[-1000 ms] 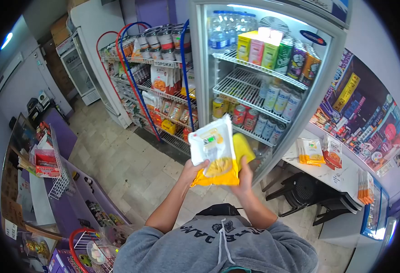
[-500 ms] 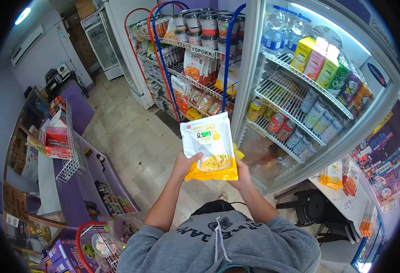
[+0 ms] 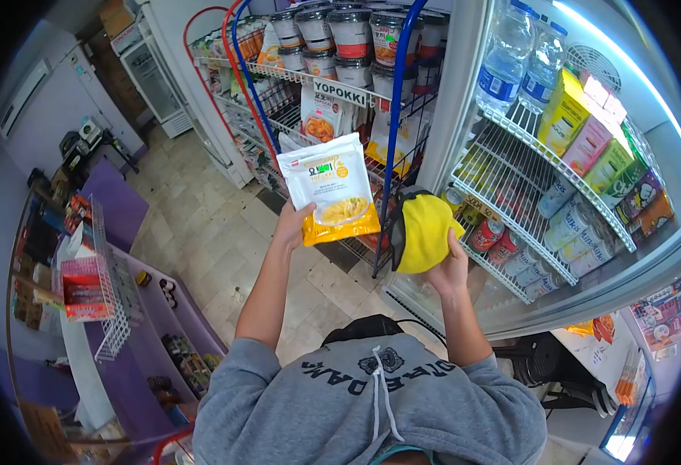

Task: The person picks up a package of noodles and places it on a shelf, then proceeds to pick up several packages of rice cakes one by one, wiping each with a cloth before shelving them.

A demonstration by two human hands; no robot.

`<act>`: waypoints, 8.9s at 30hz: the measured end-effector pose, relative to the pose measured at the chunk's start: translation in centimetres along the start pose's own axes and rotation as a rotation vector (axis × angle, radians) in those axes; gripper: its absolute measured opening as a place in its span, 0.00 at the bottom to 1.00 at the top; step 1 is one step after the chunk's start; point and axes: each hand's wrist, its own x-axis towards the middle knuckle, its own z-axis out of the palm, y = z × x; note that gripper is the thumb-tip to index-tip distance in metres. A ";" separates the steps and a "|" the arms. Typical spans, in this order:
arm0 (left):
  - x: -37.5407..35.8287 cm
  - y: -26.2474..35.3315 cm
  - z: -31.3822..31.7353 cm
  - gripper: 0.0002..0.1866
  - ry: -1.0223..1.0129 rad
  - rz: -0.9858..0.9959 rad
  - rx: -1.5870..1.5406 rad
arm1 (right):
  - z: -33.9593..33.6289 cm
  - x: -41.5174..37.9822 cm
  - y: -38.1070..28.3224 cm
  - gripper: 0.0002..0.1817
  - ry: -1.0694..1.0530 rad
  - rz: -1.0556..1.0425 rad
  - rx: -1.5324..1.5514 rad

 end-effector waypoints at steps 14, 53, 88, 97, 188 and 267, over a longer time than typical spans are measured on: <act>28.8 -6.3 3.9 0.17 -0.379 0.248 0.323 | -1.0 1.7 5.8 0.26 0.269 -0.621 -0.049; -1.6 -10.8 17.1 0.17 -0.453 0.629 0.354 | -1.5 -21.0 6.3 0.27 0.508 -1.182 0.082; -14.5 -60.4 71.7 0.21 -0.514 -0.503 0.753 | -14.1 -54.6 -21.4 0.24 0.605 -1.600 0.140; -18.3 -51.6 71.5 0.08 -0.476 -0.467 0.282 | -16.2 -56.2 -30.7 0.24 0.532 -1.404 0.078; 25.1 -3.5 5.1 0.17 -0.275 0.091 0.019 | -0.6 4.7 1.2 0.20 0.396 -0.359 -0.289; -26.2 -24.1 42.2 0.15 -2.025 -0.276 0.491 | -4.0 -39.1 2.3 0.24 0.625 -1.343 0.088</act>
